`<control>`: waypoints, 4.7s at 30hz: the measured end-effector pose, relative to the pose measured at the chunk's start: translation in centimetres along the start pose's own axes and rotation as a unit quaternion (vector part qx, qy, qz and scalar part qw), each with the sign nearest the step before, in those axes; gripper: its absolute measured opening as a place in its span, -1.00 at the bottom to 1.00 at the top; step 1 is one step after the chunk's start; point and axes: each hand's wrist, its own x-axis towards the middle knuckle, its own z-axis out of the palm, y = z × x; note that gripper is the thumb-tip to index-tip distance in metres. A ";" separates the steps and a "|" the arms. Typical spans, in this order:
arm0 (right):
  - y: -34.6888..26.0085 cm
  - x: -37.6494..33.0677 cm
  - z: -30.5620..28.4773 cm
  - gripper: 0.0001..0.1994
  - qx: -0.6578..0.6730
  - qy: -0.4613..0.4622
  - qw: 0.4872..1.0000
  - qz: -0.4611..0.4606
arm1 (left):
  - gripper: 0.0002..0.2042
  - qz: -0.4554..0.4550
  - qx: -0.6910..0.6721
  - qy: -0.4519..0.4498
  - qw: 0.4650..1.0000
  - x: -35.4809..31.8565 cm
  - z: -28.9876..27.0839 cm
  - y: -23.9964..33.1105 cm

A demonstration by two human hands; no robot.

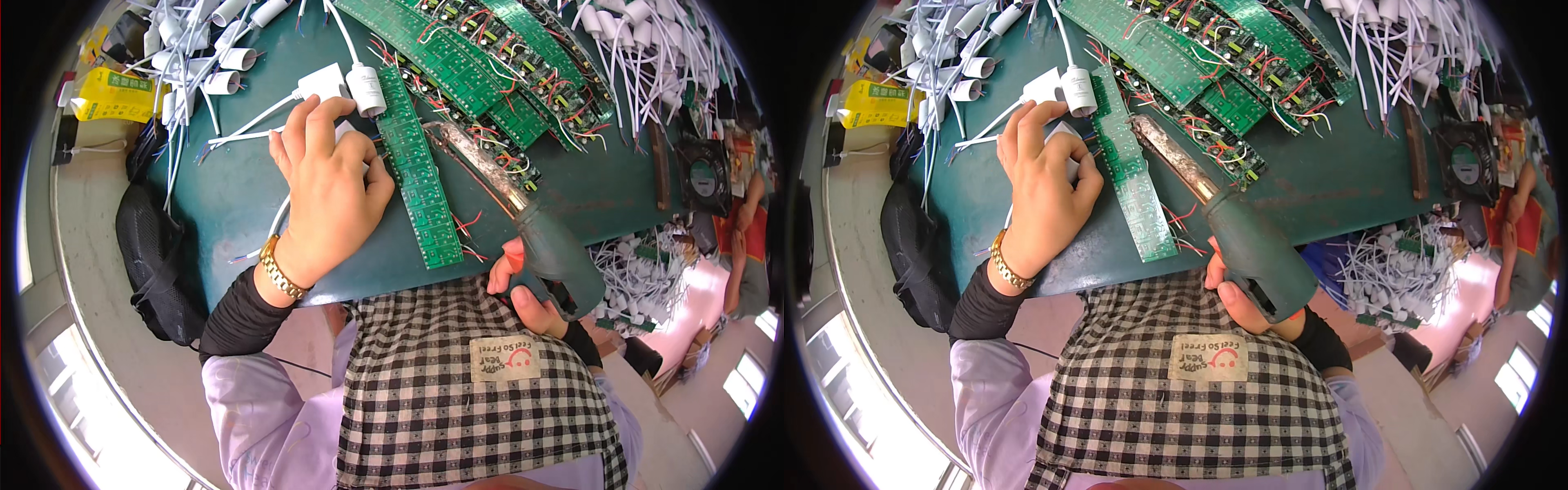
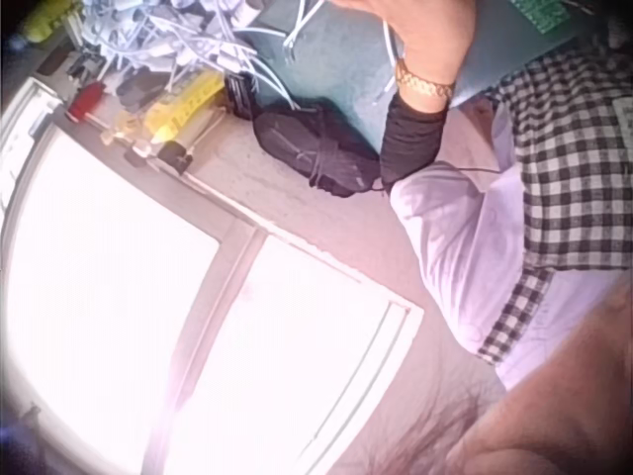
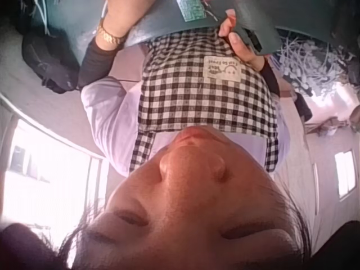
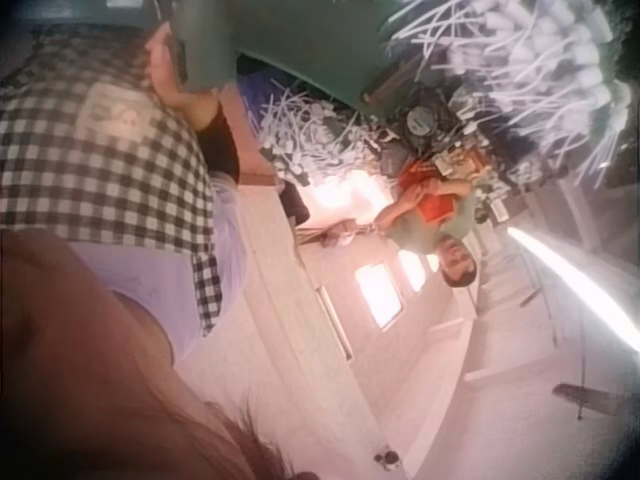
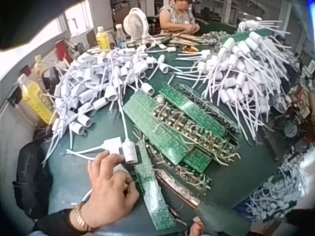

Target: The person applies hot glue to electronic components using a hot glue gun, then attaches the components to circuit boards.

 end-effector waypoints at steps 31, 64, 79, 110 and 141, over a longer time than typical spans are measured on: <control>-0.6 0.0 -0.7 -0.84 -0.250 -0.069 0.964 0.065 | -0.92 -0.011 -0.110 -0.026 0.994 0.2 0.3 -1.5; -1.1 2.5 -2.2 -0.43 0.088 0.135 0.982 -0.102 | -0.57 0.015 -0.003 -0.051 0.999 -2.9 -3.5 -0.5; 0.4 3.1 -3.5 -0.48 0.199 0.161 0.945 -0.203 | -0.70 0.129 -0.031 -0.032 0.991 4.1 -1.7 -3.3; 0.1 3.0 -3.6 -0.46 0.170 0.167 0.954 -0.183 | -0.69 0.277 -0.027 0.084 0.957 0.6 -5.7 0.0; 0.0 -1.6 -1.3 -0.49 0.001 0.039 0.999 -0.025 | -0.75 0.167 -0.044 -0.011 0.985 -1.3 0.2 -0.6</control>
